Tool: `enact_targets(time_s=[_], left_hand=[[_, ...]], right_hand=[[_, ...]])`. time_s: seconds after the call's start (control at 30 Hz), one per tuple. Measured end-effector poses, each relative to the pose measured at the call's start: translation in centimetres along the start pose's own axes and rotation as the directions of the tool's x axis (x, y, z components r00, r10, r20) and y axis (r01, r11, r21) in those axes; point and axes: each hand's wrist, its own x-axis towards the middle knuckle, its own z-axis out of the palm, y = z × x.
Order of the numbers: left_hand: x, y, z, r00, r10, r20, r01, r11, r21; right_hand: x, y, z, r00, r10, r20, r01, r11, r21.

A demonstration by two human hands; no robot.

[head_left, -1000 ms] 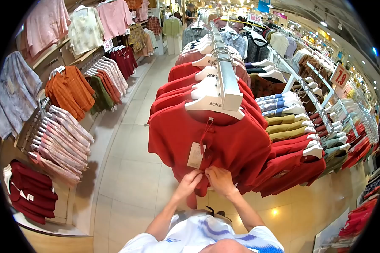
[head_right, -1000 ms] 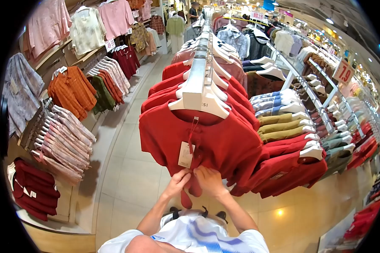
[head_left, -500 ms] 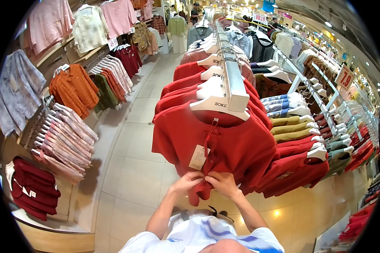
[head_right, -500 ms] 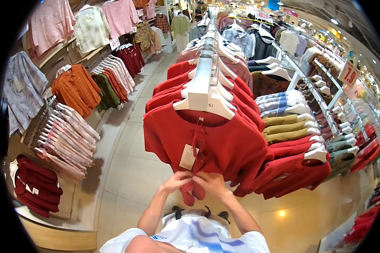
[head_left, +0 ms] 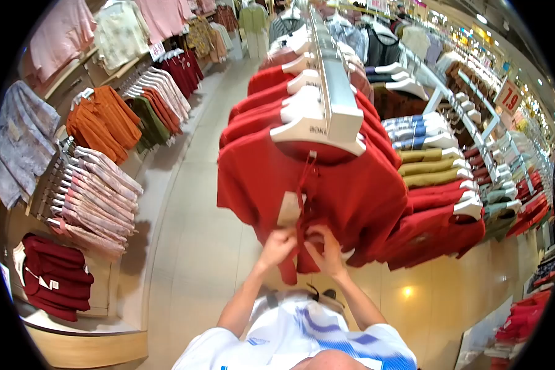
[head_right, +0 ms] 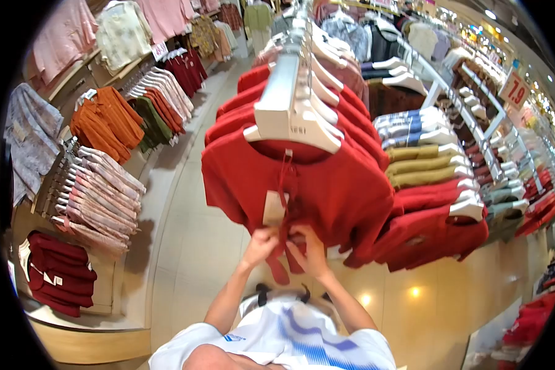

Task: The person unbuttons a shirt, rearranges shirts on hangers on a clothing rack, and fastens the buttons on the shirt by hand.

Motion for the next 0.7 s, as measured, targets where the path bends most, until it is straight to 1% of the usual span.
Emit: enact_targets(time_s=[0.03, 0.07, 0.1, 0.13, 0.17, 0.2, 0.23, 0.27, 0.3, 0.33, 0.37, 0.4, 0.43, 0.53, 0.57, 0.6, 0.63, 0.67, 0.7], left_hand=[[0.2, -0.8, -0.3, 0.994, -0.081, -0.076, 0.085, 0.995, 0.050], [0.4, -1.6, 0.2, 0.973, -0.083, -0.214, 0.089, 0.996, 0.019], [0.5, -2.8, 0.2, 0.943, -0.146, -0.300, 0.127, 0.989, -0.080], [0.6, -1.7, 0.4, 0.928, -0.136, -0.346, 0.092, 0.986, -0.140], [0.8, -1.8, 0.3, 0.922, -0.189, -0.337, 0.078, 0.945, -0.317], [0.9, -1.9, -0.2, 0.929, -0.287, -0.233, 0.156, 0.876, -0.456], [1.0, -1.3, -0.3, 0.937, -0.289, -0.195, 0.153, 0.844, -0.514], [1.0, -1.1, -0.4, 0.937, -0.312, -0.155, 0.179, 0.812, -0.556], [0.9, -1.1, -0.5, 0.938, -0.325, -0.118, 0.196, 0.781, -0.593], [0.9, -1.5, -0.4, 0.936, -0.336, -0.106, 0.212, 0.779, -0.591], [0.9, -1.7, -0.3, 0.932, -0.352, -0.089, 0.221, 0.744, -0.631], [0.9, -1.8, -0.3, 0.928, -0.365, -0.073, 0.225, 0.708, -0.670], [1.0, -1.7, -0.1, 0.928, -0.366, -0.068, 0.230, 0.708, -0.667], [0.8, -1.3, 0.3, 0.914, -0.401, -0.069, 0.256, 0.697, -0.670], [0.7, -1.1, 0.2, 0.918, -0.395, -0.038, 0.273, 0.697, -0.663], [0.6, -1.0, 0.0, 0.920, -0.391, -0.007, 0.291, 0.697, -0.656], [0.4, -1.6, -0.2, 0.919, -0.395, -0.010, 0.292, 0.696, -0.656], [0.2, -2.9, -0.4, 0.919, -0.395, 0.014, 0.320, 0.725, -0.610], [-0.2, -4.4, -0.5, 0.917, -0.396, 0.040, 0.348, 0.751, -0.561]], right_hand=[[-0.9, 1.0, 1.0, 0.993, 0.089, -0.081, -0.074, 0.982, 0.174], [-1.7, 2.2, 1.9, 0.990, 0.092, -0.110, -0.072, 0.982, 0.172], [-2.4, 3.1, 2.5, 0.985, 0.102, -0.140, -0.077, 0.983, 0.168], [-3.3, 5.1, 3.0, 0.989, 0.134, -0.056, -0.127, 0.986, 0.103], [-4.2, 6.6, 3.1, 0.985, 0.170, 0.030, -0.171, 0.985, 0.038], [-4.3, 6.2, 2.7, 0.968, 0.247, 0.046, -0.248, 0.968, 0.034], [-4.2, 5.5, 2.4, 0.947, 0.317, 0.062, -0.319, 0.947, 0.032], [-4.1, 5.4, 2.1, 0.927, 0.366, 0.086, -0.376, 0.899, 0.227], [-4.0, 5.0, 1.8, 0.910, 0.398, 0.112, -0.407, 0.814, 0.413], [-3.5, 3.9, 1.5, 0.947, 0.316, 0.062, -0.318, 0.882, 0.348], [-3.3, 3.7, 1.3, 0.944, 0.325, 0.055, -0.323, 0.878, 0.352], [-3.1, 3.5, 1.1, 0.949, 0.309, 0.066, -0.314, 0.904, 0.291], [-2.9, 3.5, 1.0, 0.954, 0.290, 0.079, -0.301, 0.926, 0.228], [-2.7, 3.4, 1.0, 0.941, 0.325, 0.098, -0.339, 0.918, 0.206], [-2.8, 3.8, 1.2, 0.940, 0.326, 0.101, -0.341, 0.917, 0.207], [-2.9, 4.0, 1.5, 0.941, 0.337, 0.006, -0.327, 0.910, 0.256], [-3.1, 4.2, 1.6, 0.933, 0.349, -0.089, -0.309, 0.901, 0.303], [-3.2, 4.4, 1.2, 0.946, 0.293, -0.137, -0.255, 0.937, 0.238], [-3.2, 4.0, 0.9, 0.945, 0.297, -0.136, -0.259, 0.935, 0.241]])
